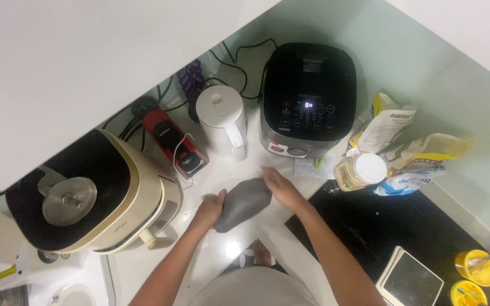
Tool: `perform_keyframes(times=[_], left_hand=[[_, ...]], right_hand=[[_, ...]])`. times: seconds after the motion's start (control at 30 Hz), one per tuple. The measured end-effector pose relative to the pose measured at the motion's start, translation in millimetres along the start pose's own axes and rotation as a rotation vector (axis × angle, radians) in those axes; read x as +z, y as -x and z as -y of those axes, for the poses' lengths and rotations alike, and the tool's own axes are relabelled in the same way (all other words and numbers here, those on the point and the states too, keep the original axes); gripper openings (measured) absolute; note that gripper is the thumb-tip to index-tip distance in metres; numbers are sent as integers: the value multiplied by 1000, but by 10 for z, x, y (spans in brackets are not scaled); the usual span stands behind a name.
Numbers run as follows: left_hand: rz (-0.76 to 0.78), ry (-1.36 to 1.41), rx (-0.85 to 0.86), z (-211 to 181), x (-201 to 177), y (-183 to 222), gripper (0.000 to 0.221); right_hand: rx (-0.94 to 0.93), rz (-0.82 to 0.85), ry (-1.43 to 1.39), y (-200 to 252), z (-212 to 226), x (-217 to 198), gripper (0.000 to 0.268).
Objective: Clean a stand mixer hook and then weigh and portion out pieces of dark dough using a digital scale.
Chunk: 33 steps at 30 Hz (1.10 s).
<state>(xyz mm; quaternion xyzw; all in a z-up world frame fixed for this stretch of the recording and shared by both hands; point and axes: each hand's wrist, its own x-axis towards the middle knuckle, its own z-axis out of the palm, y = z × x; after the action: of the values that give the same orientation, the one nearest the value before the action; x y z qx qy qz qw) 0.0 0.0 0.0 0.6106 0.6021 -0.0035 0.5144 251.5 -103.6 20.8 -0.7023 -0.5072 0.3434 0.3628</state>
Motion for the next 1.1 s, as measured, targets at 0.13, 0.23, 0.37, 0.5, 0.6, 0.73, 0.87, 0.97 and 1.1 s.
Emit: perform_keyframes(times=[0.13,0.23,0.37,0.5,0.6,0.73,0.87,0.97,1.1], left_hand=[[-423,-611,379,-780,-305,850,53],[-241,-293,873,-815,30,404,54],[-35,-398,763,-1330,5,396,54],[-5,-240,692,-1854,-601,1126,58],[-219,15,1233,-1564,-682,1536,56],[-372,99,1453,-830,-379,1548,48],[-129,-68,711,310,289,997,48],[-140,43,226,201,247,603,57],[-359,-227,276,-554,-35,375,57]], right_hand=[[460,-504,141,557,-122,236,54],[702,-424,-1096,602,364,770,52],[632,-463,-1439,236,602,791,48],[205,-557,-1015,474,1609,168,43],[15,-484,-650,723,1683,-25,46],[266,-126,-222,786,967,234,61],[468,174,120,1054,218,507,75],[149,-29,239,736,156,558,70],[265,-189,492,9,192,457,53]])
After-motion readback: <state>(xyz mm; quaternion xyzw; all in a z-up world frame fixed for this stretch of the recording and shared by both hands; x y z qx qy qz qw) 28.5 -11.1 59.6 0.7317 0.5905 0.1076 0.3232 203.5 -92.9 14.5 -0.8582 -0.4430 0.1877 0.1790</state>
